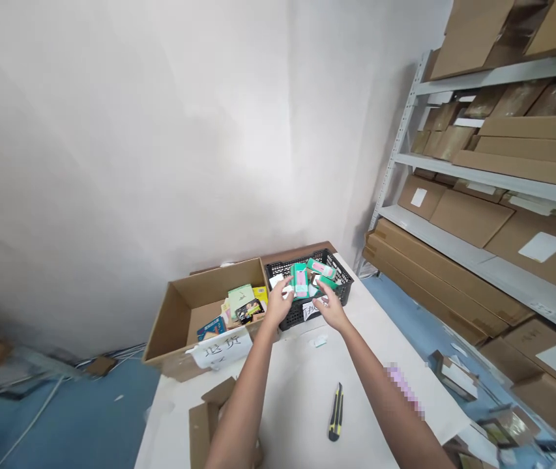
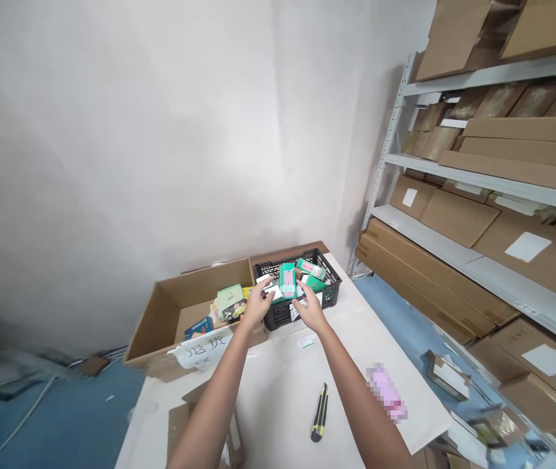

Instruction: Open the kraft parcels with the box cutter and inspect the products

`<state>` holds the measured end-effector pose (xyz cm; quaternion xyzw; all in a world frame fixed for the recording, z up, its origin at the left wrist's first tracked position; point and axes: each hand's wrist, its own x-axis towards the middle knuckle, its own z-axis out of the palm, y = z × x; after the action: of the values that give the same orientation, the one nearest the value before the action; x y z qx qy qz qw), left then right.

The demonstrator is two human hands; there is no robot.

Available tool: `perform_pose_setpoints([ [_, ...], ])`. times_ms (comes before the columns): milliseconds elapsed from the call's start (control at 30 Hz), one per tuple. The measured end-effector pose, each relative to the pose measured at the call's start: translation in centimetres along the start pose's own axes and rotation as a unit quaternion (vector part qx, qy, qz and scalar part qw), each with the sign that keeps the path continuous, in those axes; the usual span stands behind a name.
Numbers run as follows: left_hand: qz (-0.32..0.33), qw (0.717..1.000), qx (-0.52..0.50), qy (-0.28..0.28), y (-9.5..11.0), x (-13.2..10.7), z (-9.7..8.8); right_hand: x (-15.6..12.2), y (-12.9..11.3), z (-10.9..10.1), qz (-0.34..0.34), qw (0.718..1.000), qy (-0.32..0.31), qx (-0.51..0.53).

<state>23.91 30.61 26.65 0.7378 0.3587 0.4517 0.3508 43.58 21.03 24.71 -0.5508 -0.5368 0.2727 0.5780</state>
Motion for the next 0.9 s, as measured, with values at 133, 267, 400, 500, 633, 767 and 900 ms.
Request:
perform_pose_setpoints([
  [133,-0.039,0.998,0.036,0.041,0.7,-8.7,-3.5,-3.4,-1.4,4.6,-0.017,0.996,-0.088,0.023],
  [267,-0.120,0.986,0.072,0.091,0.5,-18.8,-7.8,-8.7,-2.0,10.7,-0.030,0.980,-0.186,0.061],
  [400,-0.194,0.964,0.115,0.142,-0.6,-28.1,-12.0,-14.9,-2.2,16.5,0.000,0.959,-0.276,0.068],
  [500,-0.229,0.955,0.127,0.142,-2.0,-33.0,-14.0,-18.8,-1.7,20.1,0.010,0.949,-0.310,0.057],
  [633,-0.272,0.951,0.126,0.080,-4.8,-38.0,-14.2,-23.9,0.7,23.6,-0.008,0.950,-0.312,0.008],
  [767,-0.333,0.929,0.155,-0.053,-7.5,-43.0,-12.4,-30.0,4.5,24.5,0.040,0.935,-0.331,-0.123],
  [900,-0.319,0.923,0.185,-0.109,-8.7,-46.9,-11.2,-35.4,7.1,22.6,0.048,0.919,-0.299,-0.253],
])
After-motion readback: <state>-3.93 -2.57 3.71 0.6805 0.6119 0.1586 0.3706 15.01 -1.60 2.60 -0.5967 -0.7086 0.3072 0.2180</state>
